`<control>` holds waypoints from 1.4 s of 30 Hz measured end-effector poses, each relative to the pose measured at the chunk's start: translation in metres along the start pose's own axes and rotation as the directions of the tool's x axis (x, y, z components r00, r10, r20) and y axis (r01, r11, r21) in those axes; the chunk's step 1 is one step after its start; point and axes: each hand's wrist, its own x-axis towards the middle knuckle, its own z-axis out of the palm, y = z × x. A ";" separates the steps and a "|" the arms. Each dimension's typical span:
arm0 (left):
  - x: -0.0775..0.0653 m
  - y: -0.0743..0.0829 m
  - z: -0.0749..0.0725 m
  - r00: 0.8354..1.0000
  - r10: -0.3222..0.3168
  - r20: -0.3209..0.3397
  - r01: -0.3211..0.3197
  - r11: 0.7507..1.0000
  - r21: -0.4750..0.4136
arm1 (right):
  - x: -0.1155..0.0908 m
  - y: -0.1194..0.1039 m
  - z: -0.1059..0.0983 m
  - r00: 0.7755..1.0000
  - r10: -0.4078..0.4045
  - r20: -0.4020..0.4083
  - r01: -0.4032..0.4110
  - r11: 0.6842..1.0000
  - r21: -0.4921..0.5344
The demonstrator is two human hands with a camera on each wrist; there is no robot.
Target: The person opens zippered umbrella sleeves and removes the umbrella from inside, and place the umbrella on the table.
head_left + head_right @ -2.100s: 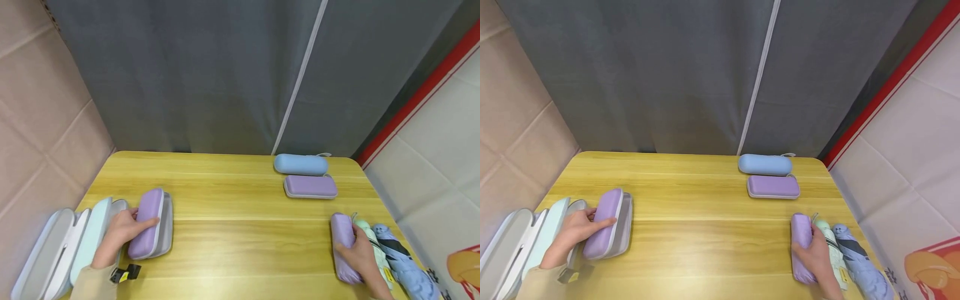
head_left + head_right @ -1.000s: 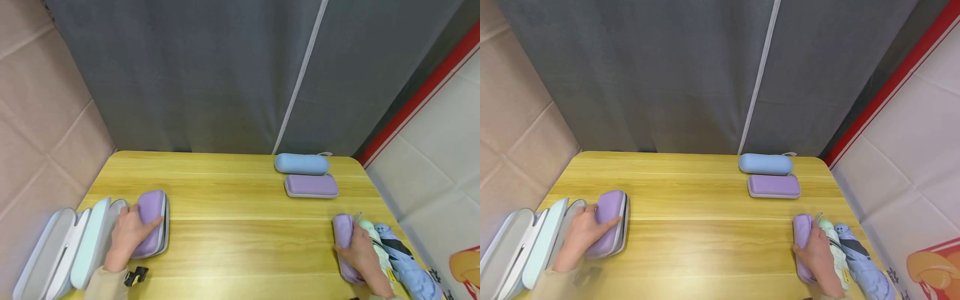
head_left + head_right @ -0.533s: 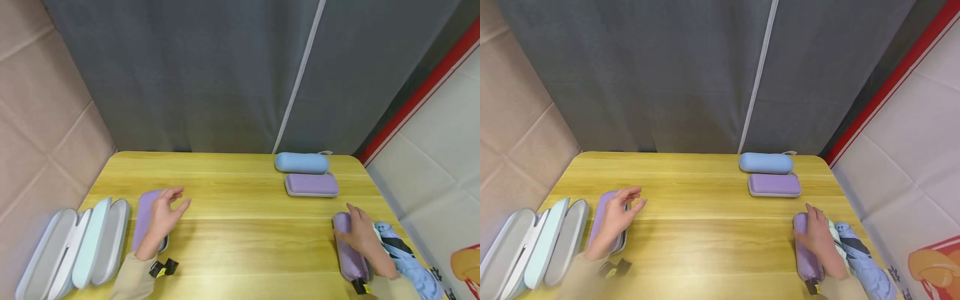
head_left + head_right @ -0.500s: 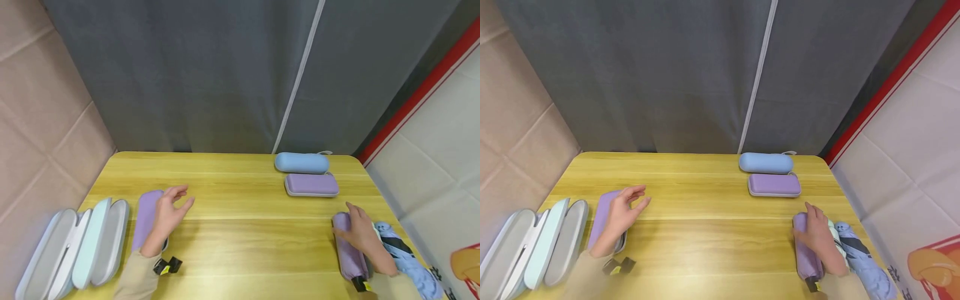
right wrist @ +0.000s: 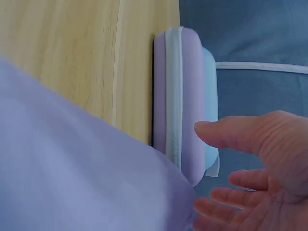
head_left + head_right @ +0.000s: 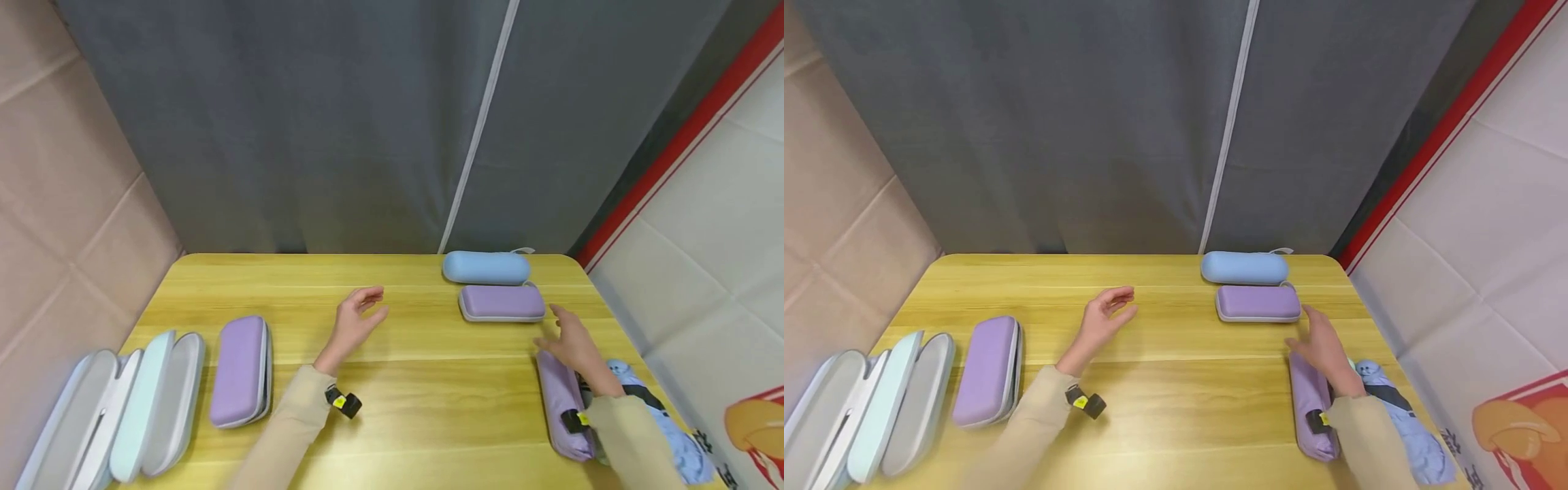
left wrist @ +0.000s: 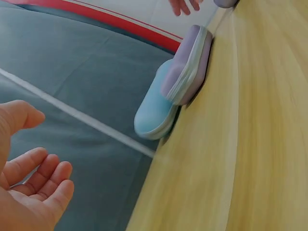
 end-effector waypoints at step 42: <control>0.031 -0.029 0.061 0.988 -0.102 0.120 0.122 0.978 -0.171 | 0.075 0.005 0.014 0.976 -0.201 0.084 0.205 0.978 -0.036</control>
